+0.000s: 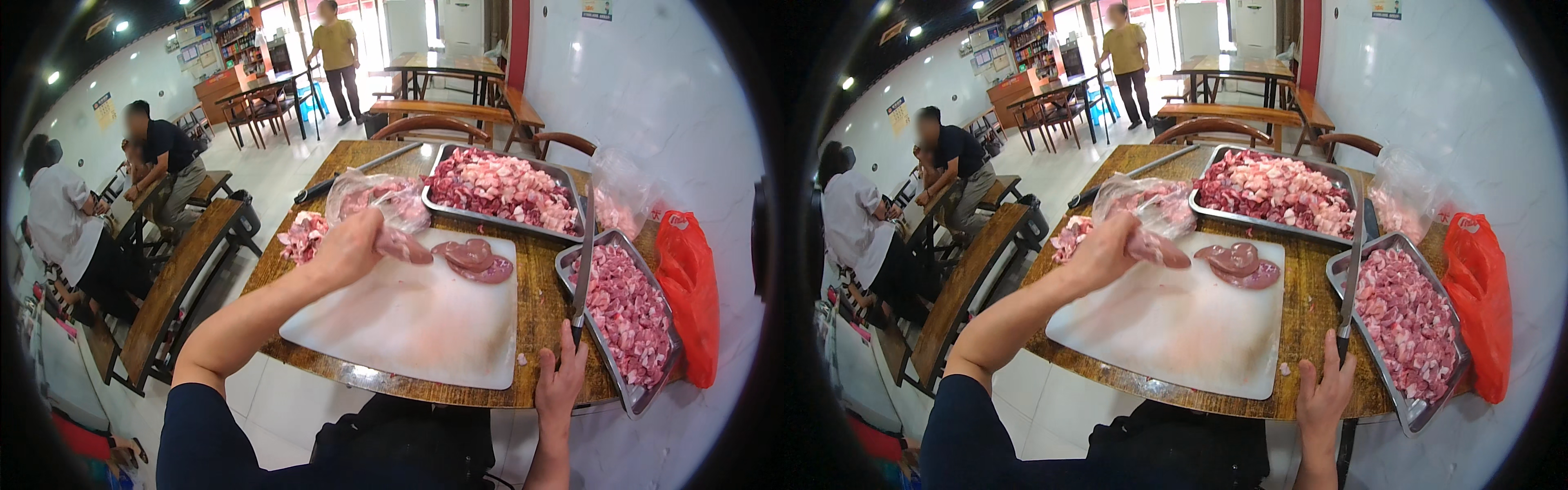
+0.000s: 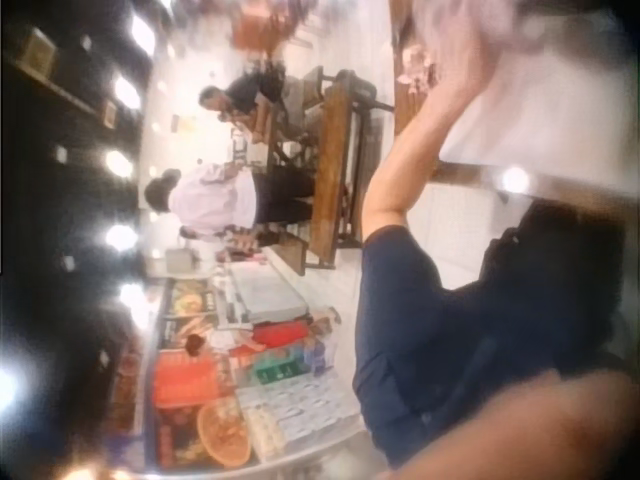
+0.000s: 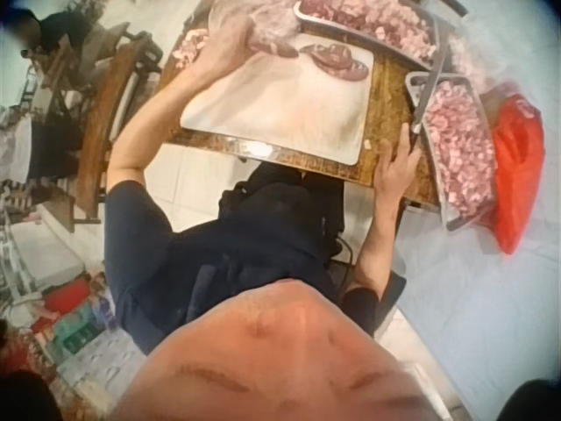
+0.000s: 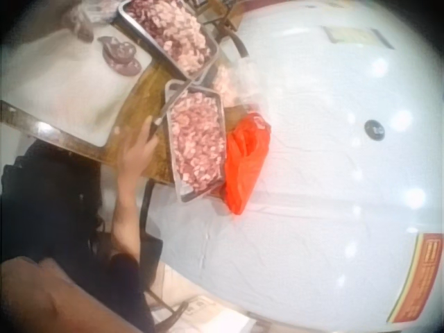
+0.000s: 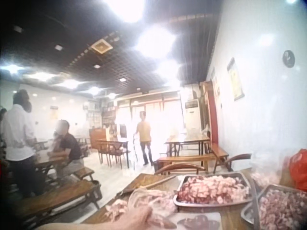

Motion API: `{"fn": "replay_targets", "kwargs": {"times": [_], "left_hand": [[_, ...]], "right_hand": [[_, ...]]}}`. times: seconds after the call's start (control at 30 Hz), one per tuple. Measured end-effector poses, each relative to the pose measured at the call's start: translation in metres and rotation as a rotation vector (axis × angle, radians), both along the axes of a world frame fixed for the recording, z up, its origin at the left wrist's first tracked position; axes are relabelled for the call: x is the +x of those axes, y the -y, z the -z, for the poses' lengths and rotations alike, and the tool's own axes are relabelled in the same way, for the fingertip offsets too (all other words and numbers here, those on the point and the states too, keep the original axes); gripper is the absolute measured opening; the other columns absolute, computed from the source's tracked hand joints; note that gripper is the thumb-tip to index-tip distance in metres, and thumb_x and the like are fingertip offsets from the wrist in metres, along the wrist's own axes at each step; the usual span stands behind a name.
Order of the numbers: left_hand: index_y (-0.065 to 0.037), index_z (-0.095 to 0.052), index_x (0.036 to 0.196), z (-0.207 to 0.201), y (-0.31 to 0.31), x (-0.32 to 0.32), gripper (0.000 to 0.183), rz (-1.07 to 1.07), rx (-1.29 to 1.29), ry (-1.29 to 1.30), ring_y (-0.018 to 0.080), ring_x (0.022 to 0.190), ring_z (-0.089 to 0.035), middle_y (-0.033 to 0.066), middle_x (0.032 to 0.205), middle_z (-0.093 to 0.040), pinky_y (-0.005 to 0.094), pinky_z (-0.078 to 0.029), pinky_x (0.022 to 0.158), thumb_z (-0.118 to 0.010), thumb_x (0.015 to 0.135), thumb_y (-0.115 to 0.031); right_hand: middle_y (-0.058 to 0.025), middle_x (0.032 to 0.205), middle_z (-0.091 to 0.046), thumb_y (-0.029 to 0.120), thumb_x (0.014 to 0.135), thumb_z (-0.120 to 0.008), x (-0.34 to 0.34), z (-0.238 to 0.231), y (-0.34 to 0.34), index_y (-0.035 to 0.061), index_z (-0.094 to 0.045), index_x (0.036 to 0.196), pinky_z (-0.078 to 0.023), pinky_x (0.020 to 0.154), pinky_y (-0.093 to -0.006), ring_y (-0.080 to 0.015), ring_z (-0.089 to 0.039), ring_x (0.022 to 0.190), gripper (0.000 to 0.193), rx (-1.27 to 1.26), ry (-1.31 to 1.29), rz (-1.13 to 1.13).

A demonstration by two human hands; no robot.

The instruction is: The person slices raw kidneys on a cutting board using a knife, removes inner tissue, and places the meat into a plastic bag while trays of diced meat sit nearby.

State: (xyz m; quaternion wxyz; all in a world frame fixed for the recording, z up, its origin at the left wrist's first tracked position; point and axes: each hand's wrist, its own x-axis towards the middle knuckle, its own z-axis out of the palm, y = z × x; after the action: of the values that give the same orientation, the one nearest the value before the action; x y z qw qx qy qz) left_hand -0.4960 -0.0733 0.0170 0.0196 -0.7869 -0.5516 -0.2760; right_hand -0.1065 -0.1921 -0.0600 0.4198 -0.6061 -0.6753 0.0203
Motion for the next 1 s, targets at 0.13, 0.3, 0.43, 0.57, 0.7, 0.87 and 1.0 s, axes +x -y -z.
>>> {"fn": "replay_targets", "kwargs": {"times": [0.13, 0.3, 0.43, 0.57, 0.7, 0.87, 1.0], "left_hand": [[-0.003, -0.051, 0.106, 0.041, 0.036, 0.0, 0.039, 0.196, -0.022, -0.019, 0.0336, 0.113, -0.055, 0.0181, 0.123, -0.054, 0.0394, -0.049, 0.089, -0.072, 0.073, -0.001], [-0.004, -0.043, 0.134, 0.032, 0.068, -0.007, 0.069, 0.146, -0.431, 0.342, 0.0297, 0.135, -0.042, 0.0167, 0.143, -0.04, 0.0396, -0.042, 0.106, -0.077, 0.073, -0.007], [-0.002, -0.043, 0.14, 0.042, 0.072, -0.013, 0.08, 0.04, -0.399, 0.273, 0.0285, 0.135, -0.043, 0.0182, 0.143, -0.041, 0.0375, -0.043, 0.106, -0.084, 0.072, -0.018], [0.002, -0.052, 0.122, 0.038, 0.068, -0.005, 0.061, 0.036, -0.482, 0.332, 0.0332, 0.117, -0.054, 0.0206, 0.128, -0.053, 0.0385, -0.047, 0.096, -0.08, 0.073, -0.022], [0.001, -0.052, 0.115, 0.031, 0.071, 0.003, 0.055, -0.001, -0.534, 0.396, 0.0329, 0.101, -0.06, 0.0196, 0.107, -0.061, 0.0394, -0.049, 0.088, -0.08, 0.073, -0.021], [-0.003, -0.052, 0.117, 0.036, 0.075, 0.006, 0.051, 0.01, -0.454, 0.419, 0.0266, 0.097, -0.064, 0.0152, 0.104, -0.065, 0.0354, -0.051, 0.087, -0.078, 0.076, -0.016], [-0.003, -0.054, 0.12, 0.04, 0.074, 0.007, 0.049, 0.017, -0.364, 0.511, 0.0218, 0.097, -0.065, 0.0128, 0.104, -0.065, 0.0327, -0.052, 0.085, -0.075, 0.077, -0.014]], "right_hand": [[-0.0254, 0.11, -0.051, 0.043, 0.1, -0.053, -0.001, 0.003, -0.001, 0.0084, -0.05, 0.143, -0.046, 0.082, -0.0457, -0.0433, -0.054, 0.095, 0.056, -0.029, 0.006, -0.002], [-0.0257, 0.115, -0.051, 0.047, 0.101, -0.049, 0.004, 0.006, -0.001, 0.0082, -0.048, 0.145, -0.043, 0.09, -0.0451, -0.0426, -0.052, 0.101, 0.058, -0.005, 0.083, 0.006], [-0.0218, 0.11, -0.05, 0.048, 0.102, -0.046, 0.0, 0.002, 0.002, 0.0079, -0.048, 0.145, -0.043, 0.087, -0.0433, -0.0386, -0.051, 0.096, 0.058, -0.094, 0.01, 0.011], [-0.019, 0.106, -0.05, 0.046, 0.103, -0.045, -0.001, 0.003, 0.0, 0.0079, -0.048, 0.145, -0.043, 0.083, -0.042, -0.0349, -0.049, 0.091, 0.056, -0.044, 0.064, 0.007], [-0.0146, 0.101, -0.052, 0.041, 0.104, -0.046, -0.002, 0.002, 0.0, 0.009, -0.048, 0.146, -0.033, 0.103, -0.0435, -0.0302, -0.048, 0.089, 0.052, -0.08, 0.056, 0.028], [-0.0129, 0.097, -0.051, 0.038, 0.104, -0.047, 0.0, 0.005, -0.001, 0.0098, -0.048, 0.146, -0.032, 0.105, -0.0437, -0.0291, -0.048, 0.087, 0.05, -0.046, 0.082, 0.03], [-0.0143, 0.101, -0.047, 0.026, 0.102, -0.052, -0.003, 0.004, -0.002, 0.0093, -0.049, 0.144, -0.043, 0.082, -0.0379, -0.029, -0.048, 0.089, 0.046, -0.062, 0.039, 0.023]]}}
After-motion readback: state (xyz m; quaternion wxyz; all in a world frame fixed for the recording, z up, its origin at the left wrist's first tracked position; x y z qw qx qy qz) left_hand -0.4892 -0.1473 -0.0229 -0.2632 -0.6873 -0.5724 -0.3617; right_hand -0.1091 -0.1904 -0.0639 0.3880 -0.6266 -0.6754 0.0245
